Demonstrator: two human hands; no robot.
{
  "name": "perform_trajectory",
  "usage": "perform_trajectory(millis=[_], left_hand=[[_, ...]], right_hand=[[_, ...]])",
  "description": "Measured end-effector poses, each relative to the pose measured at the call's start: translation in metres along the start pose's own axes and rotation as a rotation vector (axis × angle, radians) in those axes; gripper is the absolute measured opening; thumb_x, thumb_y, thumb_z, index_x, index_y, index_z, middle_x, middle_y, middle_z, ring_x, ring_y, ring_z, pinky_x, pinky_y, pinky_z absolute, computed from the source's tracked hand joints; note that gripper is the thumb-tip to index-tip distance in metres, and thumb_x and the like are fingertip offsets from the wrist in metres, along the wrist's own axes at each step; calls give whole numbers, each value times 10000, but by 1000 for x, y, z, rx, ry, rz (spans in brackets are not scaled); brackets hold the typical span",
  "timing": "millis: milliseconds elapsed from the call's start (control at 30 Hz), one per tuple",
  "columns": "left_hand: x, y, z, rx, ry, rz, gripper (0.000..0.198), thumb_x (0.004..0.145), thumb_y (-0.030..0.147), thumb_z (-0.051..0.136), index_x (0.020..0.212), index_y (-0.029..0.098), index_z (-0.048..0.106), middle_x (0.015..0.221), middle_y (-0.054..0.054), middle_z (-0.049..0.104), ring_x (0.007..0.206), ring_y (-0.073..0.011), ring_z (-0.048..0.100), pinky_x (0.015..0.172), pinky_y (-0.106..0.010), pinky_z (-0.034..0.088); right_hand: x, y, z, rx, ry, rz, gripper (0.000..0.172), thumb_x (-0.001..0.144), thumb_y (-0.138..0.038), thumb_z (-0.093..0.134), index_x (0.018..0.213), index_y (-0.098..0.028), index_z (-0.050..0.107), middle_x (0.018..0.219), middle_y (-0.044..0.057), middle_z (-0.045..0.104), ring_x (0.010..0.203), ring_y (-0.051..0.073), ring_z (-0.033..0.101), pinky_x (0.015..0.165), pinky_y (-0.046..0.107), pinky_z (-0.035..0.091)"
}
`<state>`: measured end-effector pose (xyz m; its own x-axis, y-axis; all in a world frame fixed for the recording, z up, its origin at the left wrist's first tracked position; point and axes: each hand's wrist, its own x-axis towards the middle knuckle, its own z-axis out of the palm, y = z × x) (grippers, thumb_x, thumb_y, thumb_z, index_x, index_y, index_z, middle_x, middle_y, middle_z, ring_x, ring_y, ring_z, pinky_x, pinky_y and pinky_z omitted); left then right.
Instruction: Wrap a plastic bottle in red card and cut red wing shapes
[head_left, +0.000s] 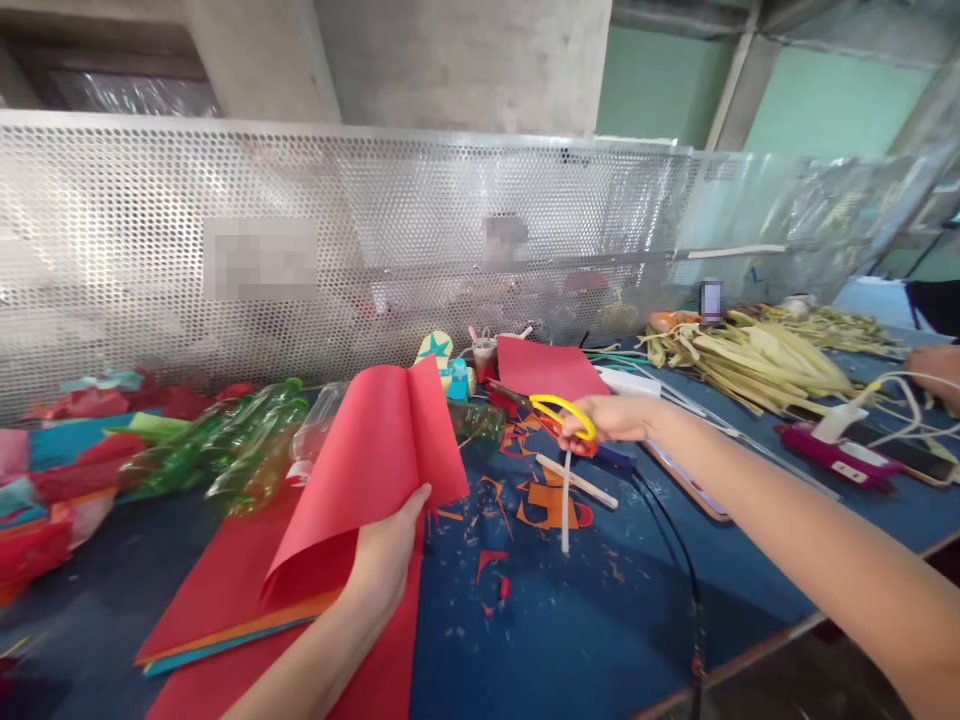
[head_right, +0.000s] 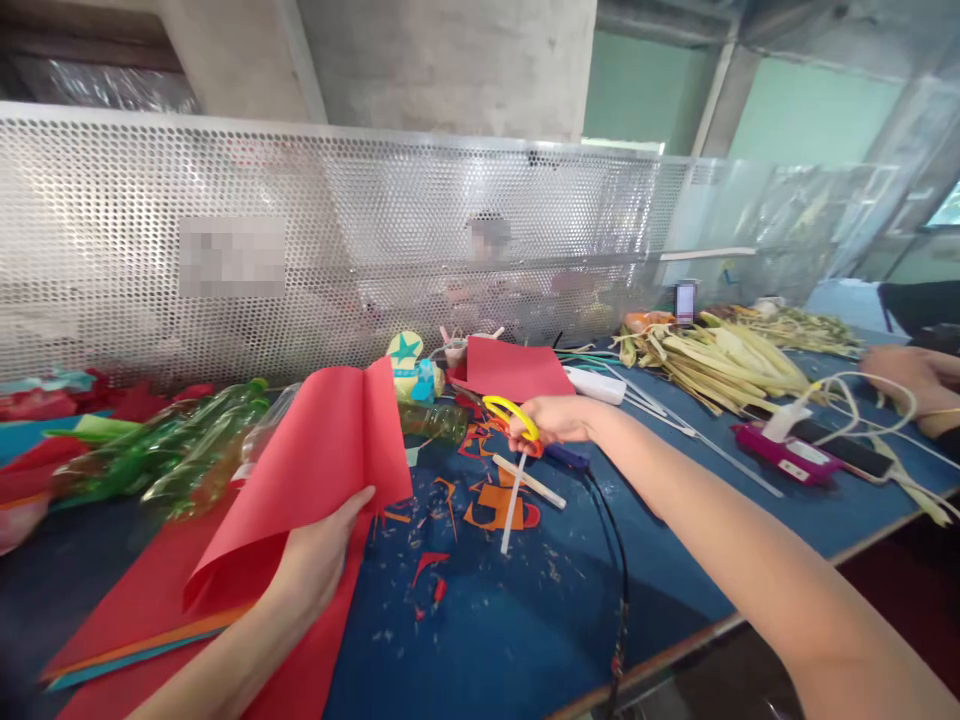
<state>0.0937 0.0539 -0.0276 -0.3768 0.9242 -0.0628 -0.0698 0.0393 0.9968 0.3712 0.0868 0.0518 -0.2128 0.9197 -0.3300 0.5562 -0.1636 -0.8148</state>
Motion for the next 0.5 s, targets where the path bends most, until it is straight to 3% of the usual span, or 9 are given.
perform_trajectory(millis=[67, 167, 233, 333, 400, 500], left_hand=[[-1, 3, 3, -35, 2, -52, 315, 707, 230, 723, 993, 112, 661, 1164, -168, 688, 1109, -296, 638, 975, -398, 503], [-2, 10, 6, -49, 22, -110, 232, 685, 222, 746, 880, 114, 681, 1117, -166, 711, 1090, -295, 648, 938, -368, 523], [-3, 17, 7, -34, 35, -131, 204, 671, 250, 762, 816, 126, 689, 1055, -152, 734, 1068, -291, 659, 913, -349, 531], [-5, 32, 8, 20, 18, -143, 220, 647, 335, 780, 718, 142, 701, 825, -120, 764, 946, -317, 700, 847, -373, 549], [-8, 42, 9, 62, -15, -129, 215, 624, 340, 791, 693, 150, 716, 639, -81, 733, 836, -332, 717, 804, -394, 553], [-16, 47, 14, 97, -85, -68, 198, 590, 258, 809, 757, 174, 748, 506, -24, 672, 764, -323, 719, 789, -386, 548]], right_hand=[[-14, 6, 24, 146, -24, -83, 364, 704, -443, 758, 668, -148, 548, 691, 27, 638, 572, 111, 589, 582, 266, 516], [-33, 11, 65, 366, -72, -213, 488, 656, -603, 736, 782, -191, 509, 870, 37, 655, 754, 136, 644, 770, 315, 530], [-39, 13, 88, 687, -187, -276, 525, 635, -604, 769, 838, -199, 505, 943, 49, 647, 849, 162, 652, 885, 386, 502], [-38, 11, 107, 807, -246, -347, 559, 635, -673, 728, 825, -205, 490, 894, 51, 652, 860, 198, 657, 887, 441, 501], [-33, 7, 113, 810, -214, -371, 563, 684, -740, 627, 801, -205, 495, 884, 67, 660, 859, 220, 661, 879, 454, 505], [-25, -3, 116, 636, -10, -365, 502, 681, -683, 674, 797, -221, 516, 894, 62, 660, 912, 252, 660, 911, 443, 496]])
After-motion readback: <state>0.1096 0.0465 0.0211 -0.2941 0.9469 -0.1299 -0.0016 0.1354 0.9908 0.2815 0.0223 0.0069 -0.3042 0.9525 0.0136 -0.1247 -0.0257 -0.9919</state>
